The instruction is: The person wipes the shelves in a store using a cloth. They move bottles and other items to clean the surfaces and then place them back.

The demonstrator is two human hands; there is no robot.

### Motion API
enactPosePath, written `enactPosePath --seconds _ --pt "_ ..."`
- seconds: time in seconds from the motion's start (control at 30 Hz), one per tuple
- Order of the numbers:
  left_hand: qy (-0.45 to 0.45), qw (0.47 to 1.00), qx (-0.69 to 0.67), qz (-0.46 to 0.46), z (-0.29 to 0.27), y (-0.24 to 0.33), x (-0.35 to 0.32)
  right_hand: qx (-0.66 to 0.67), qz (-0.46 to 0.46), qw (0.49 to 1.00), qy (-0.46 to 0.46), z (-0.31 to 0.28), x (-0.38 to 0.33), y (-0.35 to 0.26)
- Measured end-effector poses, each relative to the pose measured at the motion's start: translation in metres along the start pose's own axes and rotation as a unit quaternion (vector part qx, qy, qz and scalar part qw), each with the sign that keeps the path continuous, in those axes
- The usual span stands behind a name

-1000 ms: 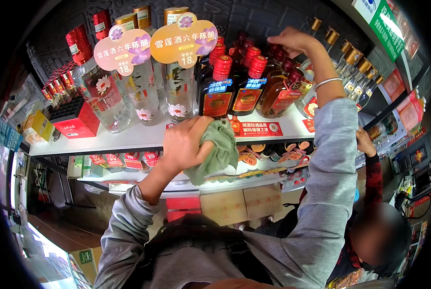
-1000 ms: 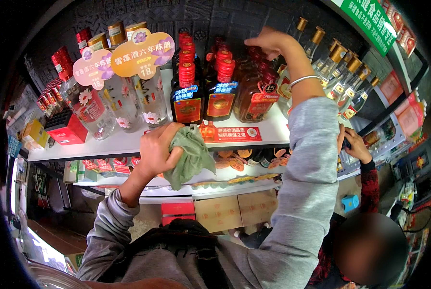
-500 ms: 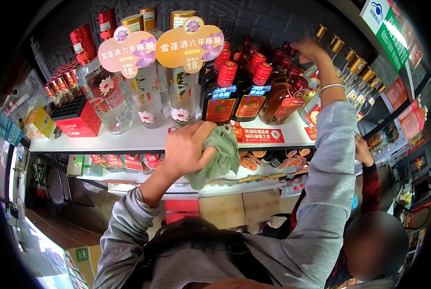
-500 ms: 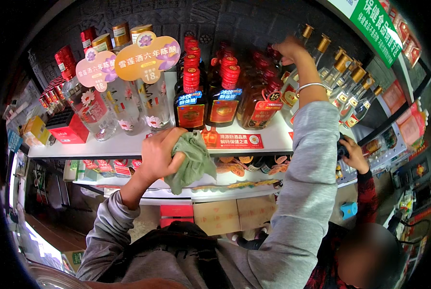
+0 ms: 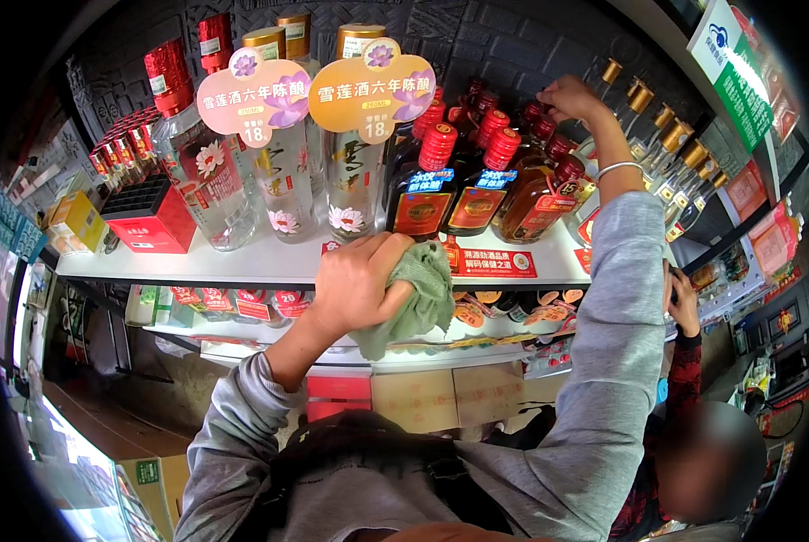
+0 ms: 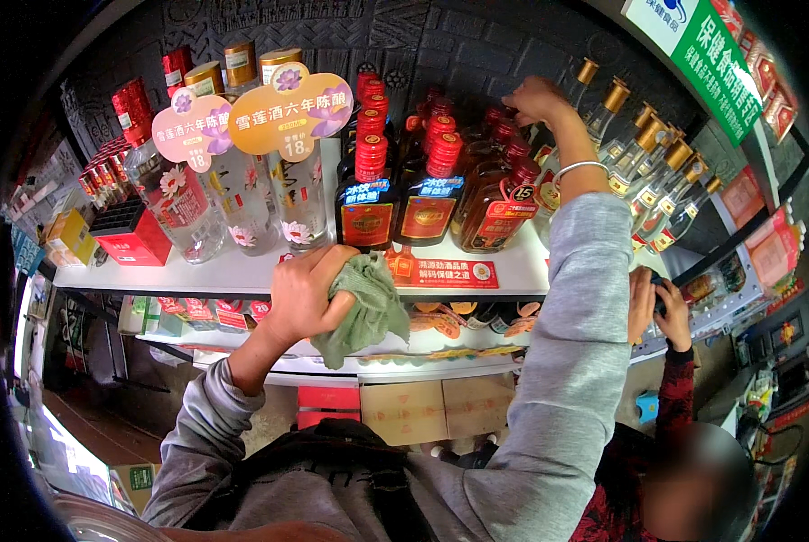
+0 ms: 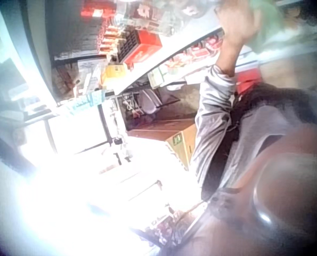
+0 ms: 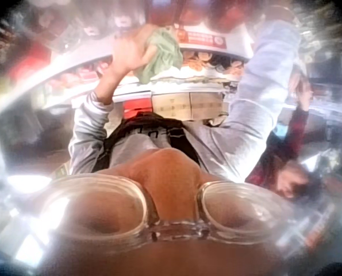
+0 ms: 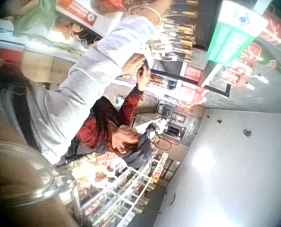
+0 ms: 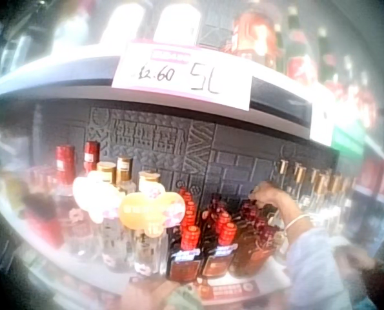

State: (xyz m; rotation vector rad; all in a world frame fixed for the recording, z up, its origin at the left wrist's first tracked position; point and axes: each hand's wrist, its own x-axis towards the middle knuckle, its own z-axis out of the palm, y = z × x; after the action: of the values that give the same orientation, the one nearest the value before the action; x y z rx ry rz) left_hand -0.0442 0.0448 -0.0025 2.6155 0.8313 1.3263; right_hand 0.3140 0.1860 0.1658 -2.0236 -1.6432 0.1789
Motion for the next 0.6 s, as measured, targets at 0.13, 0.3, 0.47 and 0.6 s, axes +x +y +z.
enactPosePath --seconds 0.13,0.3,0.47,0.6 --pt "0.007 1.000 -0.004 0.005 0.001 0.002 0.001 -0.041 -0.008 0.996 -0.075 -0.005 0.001 -0.012" --pt "0.007 1.000 -0.007 0.007 0.001 0.001 0.001 -0.042 -0.033 0.995 -0.085 0.000 -0.003 -0.025" --pt "0.004 1.000 -0.002 0.006 0.000 0.001 0.001 -0.042 -0.061 0.995 -0.072 0.002 -0.005 -0.032" --pt "0.002 1.000 -0.004 0.006 0.002 0.002 0.002 -0.061 -0.075 0.993 -0.071 0.004 0.000 -0.029"
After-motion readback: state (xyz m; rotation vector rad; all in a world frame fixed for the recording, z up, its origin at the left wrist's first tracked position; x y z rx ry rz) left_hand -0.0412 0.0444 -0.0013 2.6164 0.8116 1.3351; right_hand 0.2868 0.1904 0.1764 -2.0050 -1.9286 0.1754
